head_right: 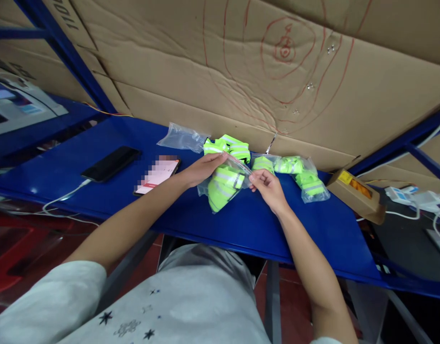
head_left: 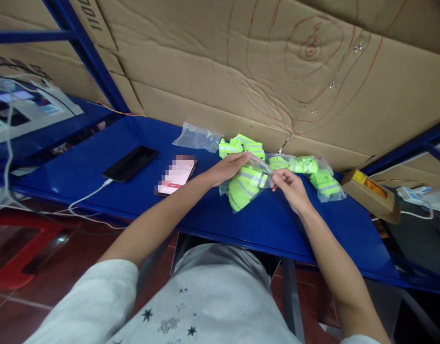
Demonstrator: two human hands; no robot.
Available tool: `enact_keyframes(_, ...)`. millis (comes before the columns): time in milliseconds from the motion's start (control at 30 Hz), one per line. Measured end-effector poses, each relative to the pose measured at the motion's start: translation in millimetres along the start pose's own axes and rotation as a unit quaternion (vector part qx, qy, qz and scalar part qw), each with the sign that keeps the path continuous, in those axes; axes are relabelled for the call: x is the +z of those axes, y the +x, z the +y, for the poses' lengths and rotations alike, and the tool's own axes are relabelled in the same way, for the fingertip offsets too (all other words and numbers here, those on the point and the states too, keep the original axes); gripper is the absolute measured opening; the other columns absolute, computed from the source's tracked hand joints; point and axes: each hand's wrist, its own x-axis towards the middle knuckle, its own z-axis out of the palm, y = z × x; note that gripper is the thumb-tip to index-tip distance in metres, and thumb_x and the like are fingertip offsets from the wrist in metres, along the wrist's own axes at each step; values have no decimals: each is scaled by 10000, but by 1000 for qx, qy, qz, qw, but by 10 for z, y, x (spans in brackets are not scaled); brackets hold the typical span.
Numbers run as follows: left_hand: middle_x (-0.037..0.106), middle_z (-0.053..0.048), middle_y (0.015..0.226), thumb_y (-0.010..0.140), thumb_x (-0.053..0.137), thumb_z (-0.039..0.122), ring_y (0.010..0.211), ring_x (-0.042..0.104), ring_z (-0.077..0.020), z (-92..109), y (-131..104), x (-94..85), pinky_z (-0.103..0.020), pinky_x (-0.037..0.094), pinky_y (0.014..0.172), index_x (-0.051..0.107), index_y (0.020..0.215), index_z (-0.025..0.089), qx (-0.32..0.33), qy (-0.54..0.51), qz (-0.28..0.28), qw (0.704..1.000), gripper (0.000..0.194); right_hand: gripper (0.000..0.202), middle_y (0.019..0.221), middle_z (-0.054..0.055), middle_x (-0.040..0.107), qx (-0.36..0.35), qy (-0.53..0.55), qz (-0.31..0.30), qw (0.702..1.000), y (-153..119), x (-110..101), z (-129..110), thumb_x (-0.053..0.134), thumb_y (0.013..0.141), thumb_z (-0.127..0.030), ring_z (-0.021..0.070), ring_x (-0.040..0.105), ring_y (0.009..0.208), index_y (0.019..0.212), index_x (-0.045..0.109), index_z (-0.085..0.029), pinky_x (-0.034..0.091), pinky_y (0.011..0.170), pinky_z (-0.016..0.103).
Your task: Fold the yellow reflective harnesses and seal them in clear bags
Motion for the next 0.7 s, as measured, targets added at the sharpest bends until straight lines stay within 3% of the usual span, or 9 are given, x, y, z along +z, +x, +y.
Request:
enact_keyframes(100,792,-115,1133,1011,508,644,1087,704,-242,-54,40,1,-373,493,1065,784,1080,131,34,69,50,996,586,537,576,-21,594,0,-24,0,1000,9,-41,17,776,826,-711,130,498,534,707,567,-231,406,540,289)
enact_keyframes(233,800,-119,1076,1033,466,590,1038,703,-234,-64,69,-38,-357,494,1025,784,1025,114,76,150,66,984,572,526,591,-23,599,-4,-27,15,1000,24,-48,10,817,796,-695,125,493,564,724,593,-225,382,565,283)
enact_keyframes(433,801,-105,1070,1042,474,613,1045,714,-228,-61,89,-45,-342,493,1030,764,999,144,99,105,69,987,554,545,715,13,685,38,15,-24,999,39,-76,-6,813,758,-737,149,592,634,849,684,-215,472,613,295)
enact_keyframes(600,771,-85,982,1062,401,658,926,707,-204,-138,90,52,-319,508,902,719,1014,158,131,134,125,974,594,514,560,-47,509,27,28,10,999,16,-73,53,827,784,-672,101,423,543,715,590,-221,343,545,260)
enact_keyframes(700,760,-76,935,1074,350,664,894,689,-198,-146,55,103,-315,506,877,714,1037,161,127,152,104,975,622,500,572,-32,549,24,21,10,999,-2,-40,77,824,786,-663,110,448,543,709,604,-220,351,542,266)
